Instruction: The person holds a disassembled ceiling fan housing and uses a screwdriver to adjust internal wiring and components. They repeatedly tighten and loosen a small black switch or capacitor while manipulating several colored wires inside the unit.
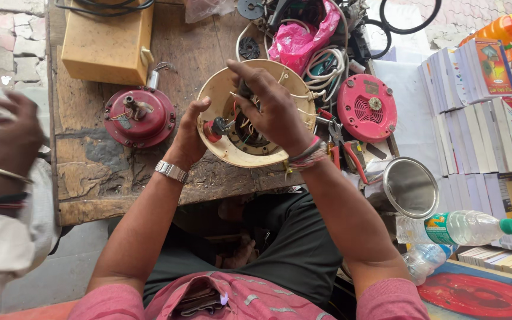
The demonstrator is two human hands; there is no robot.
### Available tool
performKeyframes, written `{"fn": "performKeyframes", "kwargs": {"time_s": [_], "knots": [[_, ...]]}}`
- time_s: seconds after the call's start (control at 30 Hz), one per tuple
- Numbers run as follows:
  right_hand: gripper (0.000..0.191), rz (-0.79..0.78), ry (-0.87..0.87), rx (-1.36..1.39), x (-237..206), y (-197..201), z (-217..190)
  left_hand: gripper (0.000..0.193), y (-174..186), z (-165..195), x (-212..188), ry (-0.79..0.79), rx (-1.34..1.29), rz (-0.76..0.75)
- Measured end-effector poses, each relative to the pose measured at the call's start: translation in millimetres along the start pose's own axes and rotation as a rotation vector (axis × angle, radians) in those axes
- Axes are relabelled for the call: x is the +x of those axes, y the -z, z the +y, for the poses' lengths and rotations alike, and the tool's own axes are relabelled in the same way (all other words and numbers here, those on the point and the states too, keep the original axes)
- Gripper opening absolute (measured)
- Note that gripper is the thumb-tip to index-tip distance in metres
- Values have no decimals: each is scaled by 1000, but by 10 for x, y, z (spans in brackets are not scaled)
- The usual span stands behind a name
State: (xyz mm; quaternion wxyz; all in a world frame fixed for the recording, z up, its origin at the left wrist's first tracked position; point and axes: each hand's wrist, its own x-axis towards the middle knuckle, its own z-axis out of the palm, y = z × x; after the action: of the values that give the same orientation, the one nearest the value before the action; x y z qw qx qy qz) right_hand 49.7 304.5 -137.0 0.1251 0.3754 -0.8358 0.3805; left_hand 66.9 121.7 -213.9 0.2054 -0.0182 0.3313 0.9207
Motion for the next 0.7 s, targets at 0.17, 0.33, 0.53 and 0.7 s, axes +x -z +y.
{"fn": "performKeyframes", "kwargs": {"time_s": [0.17,0.33,0.53,0.7], "knots": [[70,-73,-50,-408,5,-9,-33,77,-9,15,21,-10,-20,13],[54,-87,14,-65,-9,12,-27,77,-7,13,-8,-7,-5,-11],[64,-4,124,-380,-19,-44,-10,76,-26,9,-5,-28,-3,12],[62,-94,1,-140,-16,31,9,74,-21,-3,2,-16,-22,-7]]}}
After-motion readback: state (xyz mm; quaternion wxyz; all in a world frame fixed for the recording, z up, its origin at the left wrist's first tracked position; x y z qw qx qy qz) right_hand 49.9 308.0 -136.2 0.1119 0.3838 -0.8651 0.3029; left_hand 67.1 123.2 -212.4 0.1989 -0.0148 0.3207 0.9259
